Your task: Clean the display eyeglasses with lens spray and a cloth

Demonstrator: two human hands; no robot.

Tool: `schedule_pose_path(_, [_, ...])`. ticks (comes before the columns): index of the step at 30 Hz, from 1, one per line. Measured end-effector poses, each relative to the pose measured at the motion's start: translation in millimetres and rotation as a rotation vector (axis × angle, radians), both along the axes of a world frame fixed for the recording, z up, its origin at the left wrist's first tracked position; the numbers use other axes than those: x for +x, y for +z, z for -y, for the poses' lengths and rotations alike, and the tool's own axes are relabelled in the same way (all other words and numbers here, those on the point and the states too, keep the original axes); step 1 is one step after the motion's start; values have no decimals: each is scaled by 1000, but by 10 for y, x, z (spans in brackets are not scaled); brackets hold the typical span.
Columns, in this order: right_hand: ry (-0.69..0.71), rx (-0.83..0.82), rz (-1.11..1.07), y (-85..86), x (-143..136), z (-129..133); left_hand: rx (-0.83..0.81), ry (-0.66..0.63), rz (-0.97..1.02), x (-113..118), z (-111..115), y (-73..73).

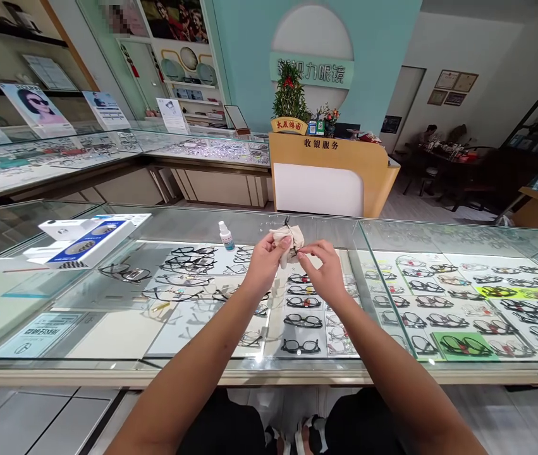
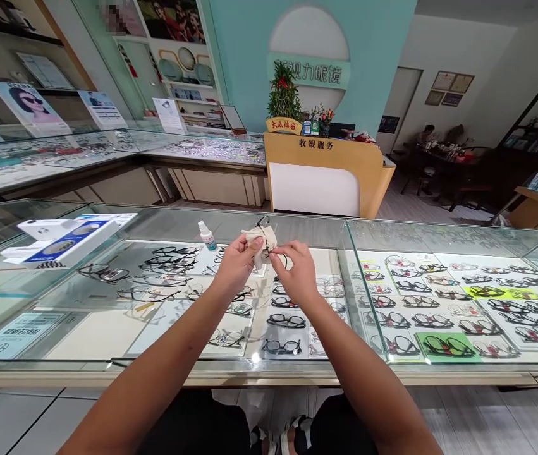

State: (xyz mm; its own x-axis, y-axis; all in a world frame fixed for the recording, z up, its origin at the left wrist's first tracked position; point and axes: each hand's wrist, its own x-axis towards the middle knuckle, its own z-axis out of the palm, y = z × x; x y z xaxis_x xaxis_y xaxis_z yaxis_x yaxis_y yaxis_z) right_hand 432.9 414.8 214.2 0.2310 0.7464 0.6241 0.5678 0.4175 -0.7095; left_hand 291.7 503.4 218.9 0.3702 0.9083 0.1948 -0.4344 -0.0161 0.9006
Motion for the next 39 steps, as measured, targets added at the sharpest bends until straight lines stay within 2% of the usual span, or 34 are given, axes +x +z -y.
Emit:
schedule_pose_path(6, [186, -178, -288, -1, 34, -65, 40, -40, -1, 11, -11, -45])
schedule_pose_path(9, [280, -273, -483, 11, 34, -86, 53, -109, 7, 16, 1, -52])
schedule_pose_path(12, [315, -308, -588, 19, 34, -90, 84, -172, 15, 18, 24, -43])
schedule_pose_path(14, [311, -301, -600, 26, 37, -87, 110, -165, 22, 17, 34, -32])
schedule_pose_path(19, [226, -267, -540, 59, 46, -64, 120, -50, -34, 5, 48, 10])
schedule_pose_path(23, [166, -248, -488, 86, 52, -46, 106, -51, -67, -25, 55, 50])
schedule_pose_path(29, [374, -360, -607, 120, 40, -30, 15, -219, -63, -69, 20, 77])
schedule_pose_path(35, [485, -374, -651, 97, 60, -37, 2, -226, -28, -48, 38, 95])
schedule_pose_path(39, [558, -396, -637, 74, 46, -35, -21, -176, -26, -42, 49, 103])
